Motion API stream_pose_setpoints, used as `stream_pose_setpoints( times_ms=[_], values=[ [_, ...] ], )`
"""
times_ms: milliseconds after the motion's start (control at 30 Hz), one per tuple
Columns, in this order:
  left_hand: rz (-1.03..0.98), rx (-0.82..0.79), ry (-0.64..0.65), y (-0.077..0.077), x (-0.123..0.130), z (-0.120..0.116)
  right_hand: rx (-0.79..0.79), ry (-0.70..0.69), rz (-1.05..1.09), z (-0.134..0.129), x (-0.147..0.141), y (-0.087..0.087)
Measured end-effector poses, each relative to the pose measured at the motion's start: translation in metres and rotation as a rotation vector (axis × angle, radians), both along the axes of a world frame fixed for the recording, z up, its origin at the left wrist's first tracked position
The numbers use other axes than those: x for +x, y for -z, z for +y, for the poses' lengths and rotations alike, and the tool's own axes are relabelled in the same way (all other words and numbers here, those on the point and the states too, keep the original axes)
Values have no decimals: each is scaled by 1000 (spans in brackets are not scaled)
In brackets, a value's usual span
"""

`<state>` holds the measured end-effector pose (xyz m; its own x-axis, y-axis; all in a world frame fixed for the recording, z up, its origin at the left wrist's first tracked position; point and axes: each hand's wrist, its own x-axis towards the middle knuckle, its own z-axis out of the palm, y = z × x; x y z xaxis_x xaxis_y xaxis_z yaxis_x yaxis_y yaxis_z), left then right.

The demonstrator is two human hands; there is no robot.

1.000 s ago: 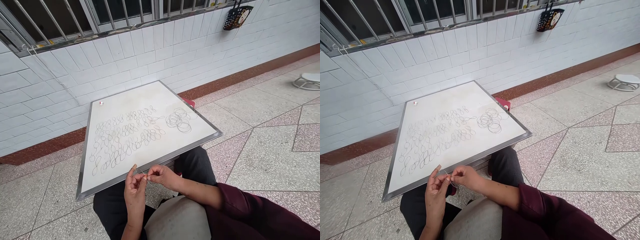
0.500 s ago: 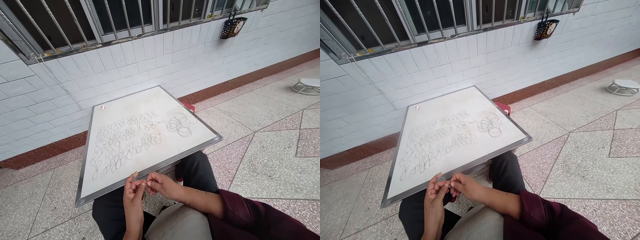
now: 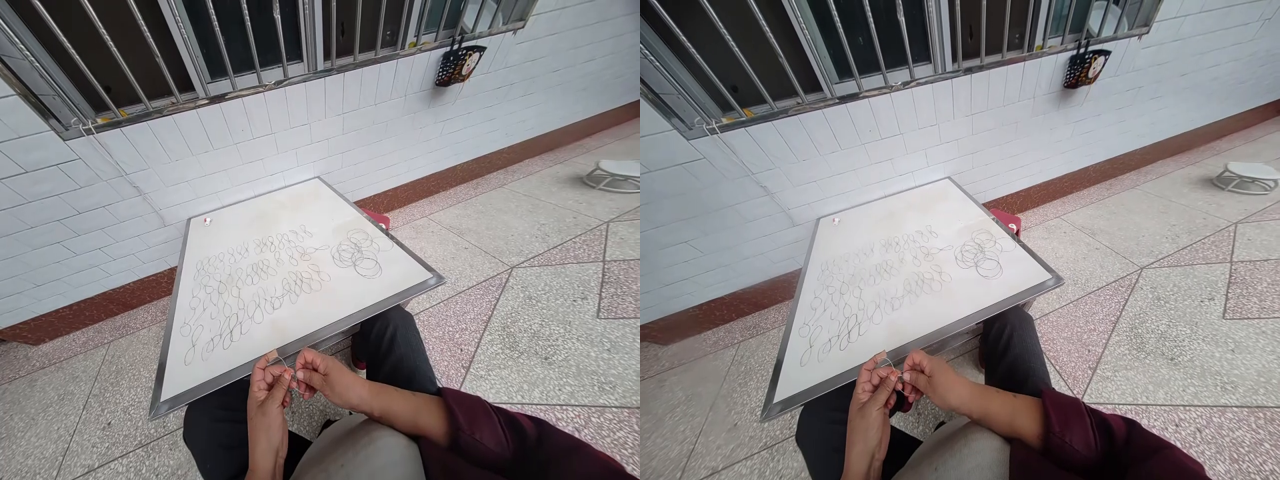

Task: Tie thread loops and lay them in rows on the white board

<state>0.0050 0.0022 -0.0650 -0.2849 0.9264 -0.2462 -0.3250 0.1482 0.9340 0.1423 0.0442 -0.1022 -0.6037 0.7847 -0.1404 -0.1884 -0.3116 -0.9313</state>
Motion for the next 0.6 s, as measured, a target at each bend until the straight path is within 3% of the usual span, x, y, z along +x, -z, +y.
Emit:
stream_pose_setpoints(
  times_ms=[333,600],
  values=[
    [-8,16,-37,5,7,-6,141,76,16,-5,1,15],
    [90,119,-118,11,21,-19,361,176,-184,-19,9,13]
  ],
)
